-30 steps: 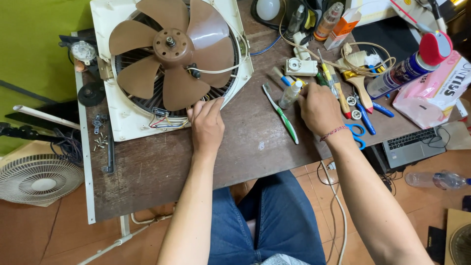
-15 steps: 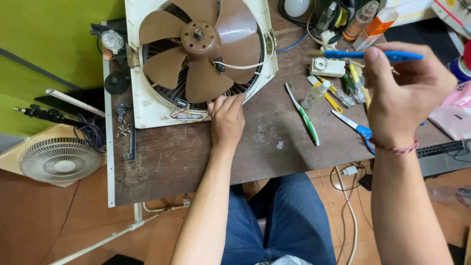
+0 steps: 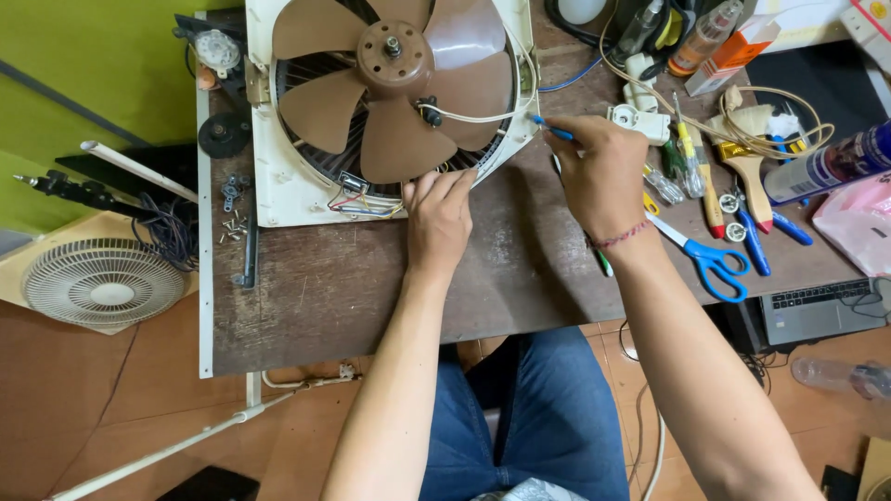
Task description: Cleaning the edges and components of a fan base using a small scraping tool and a toothbrush.
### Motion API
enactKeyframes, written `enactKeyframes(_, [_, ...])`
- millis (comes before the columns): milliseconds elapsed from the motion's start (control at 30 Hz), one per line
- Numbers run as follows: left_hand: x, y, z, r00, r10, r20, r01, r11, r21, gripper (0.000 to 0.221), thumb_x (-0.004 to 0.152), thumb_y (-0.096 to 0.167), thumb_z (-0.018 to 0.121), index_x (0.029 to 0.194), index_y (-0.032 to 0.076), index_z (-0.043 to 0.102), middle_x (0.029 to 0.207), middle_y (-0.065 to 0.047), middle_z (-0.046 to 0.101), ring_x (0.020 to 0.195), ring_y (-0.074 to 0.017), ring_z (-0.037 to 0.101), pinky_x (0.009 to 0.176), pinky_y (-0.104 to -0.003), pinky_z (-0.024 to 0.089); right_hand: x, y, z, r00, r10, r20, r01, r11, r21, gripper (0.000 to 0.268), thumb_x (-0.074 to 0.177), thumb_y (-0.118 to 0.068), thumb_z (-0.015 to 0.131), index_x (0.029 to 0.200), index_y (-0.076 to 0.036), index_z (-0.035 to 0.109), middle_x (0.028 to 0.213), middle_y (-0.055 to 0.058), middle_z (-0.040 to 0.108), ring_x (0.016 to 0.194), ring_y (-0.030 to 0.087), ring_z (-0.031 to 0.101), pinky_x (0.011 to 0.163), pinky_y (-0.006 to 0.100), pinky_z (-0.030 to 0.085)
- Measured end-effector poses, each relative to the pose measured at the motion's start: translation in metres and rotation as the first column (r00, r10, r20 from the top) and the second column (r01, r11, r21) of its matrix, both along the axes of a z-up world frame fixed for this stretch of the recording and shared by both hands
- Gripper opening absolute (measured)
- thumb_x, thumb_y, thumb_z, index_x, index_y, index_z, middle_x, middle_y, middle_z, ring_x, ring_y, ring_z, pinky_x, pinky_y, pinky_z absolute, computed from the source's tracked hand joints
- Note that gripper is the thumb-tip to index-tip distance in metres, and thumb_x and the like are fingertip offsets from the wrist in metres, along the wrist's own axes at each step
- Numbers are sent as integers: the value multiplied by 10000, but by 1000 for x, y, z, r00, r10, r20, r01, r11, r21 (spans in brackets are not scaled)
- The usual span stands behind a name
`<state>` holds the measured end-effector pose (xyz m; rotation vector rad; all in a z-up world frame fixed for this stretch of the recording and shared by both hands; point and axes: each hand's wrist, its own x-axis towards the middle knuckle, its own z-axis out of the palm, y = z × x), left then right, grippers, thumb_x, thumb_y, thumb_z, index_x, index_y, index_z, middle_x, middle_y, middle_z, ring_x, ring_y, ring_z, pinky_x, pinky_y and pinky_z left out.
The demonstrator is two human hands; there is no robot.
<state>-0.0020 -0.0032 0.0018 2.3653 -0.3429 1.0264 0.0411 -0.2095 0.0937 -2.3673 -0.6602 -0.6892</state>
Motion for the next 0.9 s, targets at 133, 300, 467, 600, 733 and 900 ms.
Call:
enactKeyframes(133, [0, 1, -2, 1000, 6, -11, -6, 1000, -3, 223, 927, -14, 691, 1100, 99, 773, 1030, 10, 752, 917, -224, 608, 829, -395, 398, 29, 6, -9, 997, 75, 10, -75, 997, -5, 178, 920, 43, 763, 1093, 10, 786, 945, 152, 774, 822, 294, 718, 724, 376, 531])
enactKeyframes(300, [1, 0, -3, 1000, 11, -8, -11, 1000, 10, 235, 911, -33, 716, 1098, 98, 773, 1018, 10, 746, 907, -225, 596, 793, -395, 391, 50, 9, 6, 995, 20, -98, -44, 967, -250, 59, 984, -65, 751, 963, -13, 769, 720, 137, 720, 640, 342, 661, 591, 427, 471])
enactKeyframes(467, [1, 0, 0, 1000, 13, -3, -13, 1000, 1, 225, 923, -25, 694, 1096, 96, 774, 1006, 10, 743, 912, -225, 601, 811, -398, 400, 49, 4, 32, 979, 12, -204, -67, 963, -262, 86, 1023, -109, 729, 1001, -51, 789, 768, 104, 743, 663, 296, 668, 665, 419, 508])
enactKeyframes(600, [1, 0, -3, 1000, 22, -7, -22, 1000, 3, 229, 927, -19, 686, 1094, 107, 779, 1017, 19, 748, 918, -222, 595, 802, -388, 381, 52, 3, 38, 986, 41, -164, -80, 969, -233, 71, 1032, -80, 744, 1023, -29, 794, 866, 117, 779, 738, 273, 722, 706, 410, 556])
enactKeyframes(733, [3, -1, -5, 1000, 20, 13, -20, 1000, 8, 234, 903, -31, 728, 1094, 94, 781, 1013, 6, 755, 917, -223, 609, 808, -391, 397, 73, -7, 10, 979, -31, -200, -40, 940, -340, 130, 1044, -136, 690, 978, -56, 769, 830, 132, 763, 719, 383, 680, 735, 475, 507])
enactKeyframes(900, [0, 0, 0, 1000, 18, 13, -18, 1000, 1, 222, 919, -30, 702, 1088, 95, 775, 1000, 9, 745, 907, -220, 603, 809, -389, 401, 75, -7, 19, 930, -198, -311, 60, 914, -401, 546, 1077, -242, 662, 646, -7, 424, 595, 234, 522, 564, 472, 489, 589, 538, 398])
